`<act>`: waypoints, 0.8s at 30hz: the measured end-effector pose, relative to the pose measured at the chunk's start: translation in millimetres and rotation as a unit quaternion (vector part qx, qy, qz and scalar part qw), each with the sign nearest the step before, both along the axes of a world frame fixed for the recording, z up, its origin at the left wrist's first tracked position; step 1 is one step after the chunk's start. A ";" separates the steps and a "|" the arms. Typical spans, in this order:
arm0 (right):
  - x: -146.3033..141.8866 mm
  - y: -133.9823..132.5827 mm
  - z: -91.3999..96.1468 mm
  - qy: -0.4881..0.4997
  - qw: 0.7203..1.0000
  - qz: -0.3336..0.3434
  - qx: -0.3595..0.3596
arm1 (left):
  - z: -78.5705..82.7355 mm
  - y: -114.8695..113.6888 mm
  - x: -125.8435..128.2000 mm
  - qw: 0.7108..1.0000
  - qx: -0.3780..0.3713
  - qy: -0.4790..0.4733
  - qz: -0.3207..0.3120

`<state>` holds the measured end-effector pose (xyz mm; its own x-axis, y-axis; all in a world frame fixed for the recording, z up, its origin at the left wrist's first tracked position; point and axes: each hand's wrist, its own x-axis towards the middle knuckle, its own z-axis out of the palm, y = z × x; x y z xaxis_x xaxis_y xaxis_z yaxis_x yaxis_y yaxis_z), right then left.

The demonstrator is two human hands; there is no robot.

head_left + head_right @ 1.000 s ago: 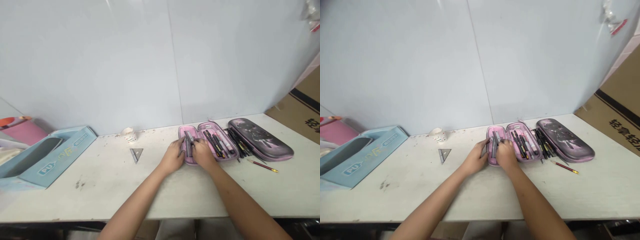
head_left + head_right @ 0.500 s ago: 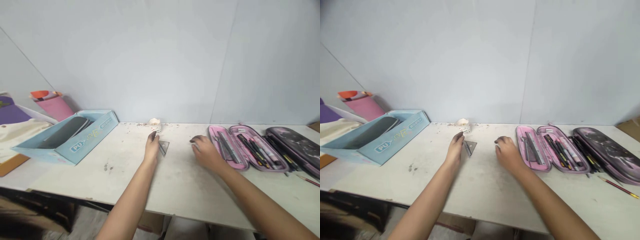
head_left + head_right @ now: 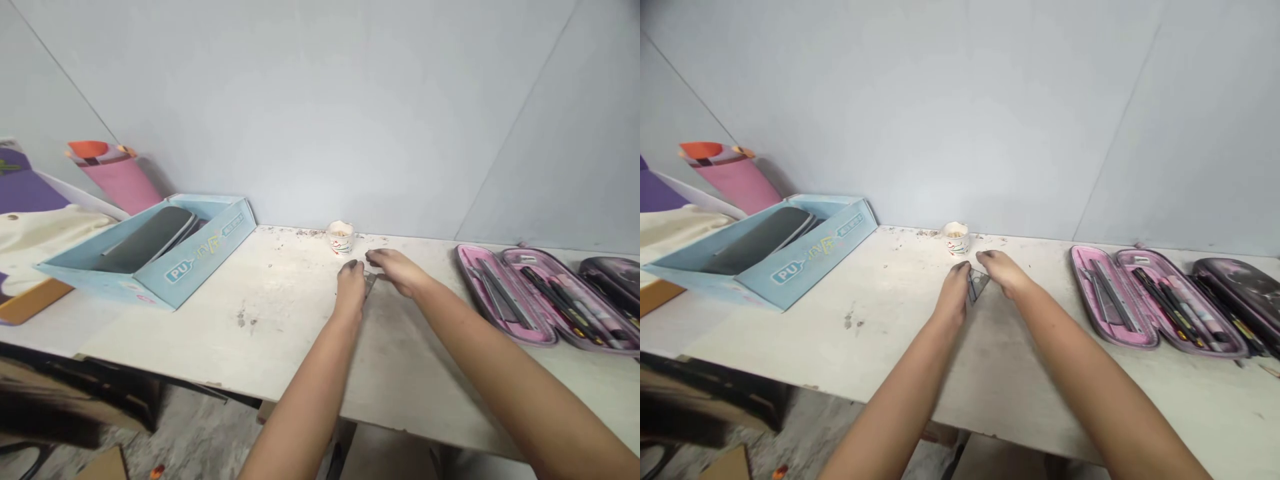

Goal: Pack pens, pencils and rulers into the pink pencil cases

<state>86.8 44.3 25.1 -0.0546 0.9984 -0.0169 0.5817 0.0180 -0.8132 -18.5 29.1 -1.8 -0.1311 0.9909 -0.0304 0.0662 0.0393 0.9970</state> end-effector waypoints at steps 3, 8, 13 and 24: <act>11.2 0.8 2.0 0.182 0.979 -0.064 -0.063 | -1.4 -1.9 6.5 0.999 -0.010 0.048 -0.017; 12.7 -6.4 -15.3 0.104 0.994 -0.029 -0.011 | -7.7 -7.7 14.6 0.997 0.020 0.020 -0.066; 27.6 -21.6 -26.6 0.047 0.997 -0.051 0.042 | -5.9 -22.3 17.1 0.976 0.078 0.026 -0.202; 182.7 -67.4 -12.6 -0.038 0.961 -0.226 0.156 | 18.8 -31.4 108.1 0.812 0.292 0.301 -0.407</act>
<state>269.5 -23.1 12.5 0.3749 0.8773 0.2997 0.6453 -0.0148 -0.7638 89.6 -2.3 17.0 0.7564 0.5802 0.3020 0.3161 -0.7284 0.6079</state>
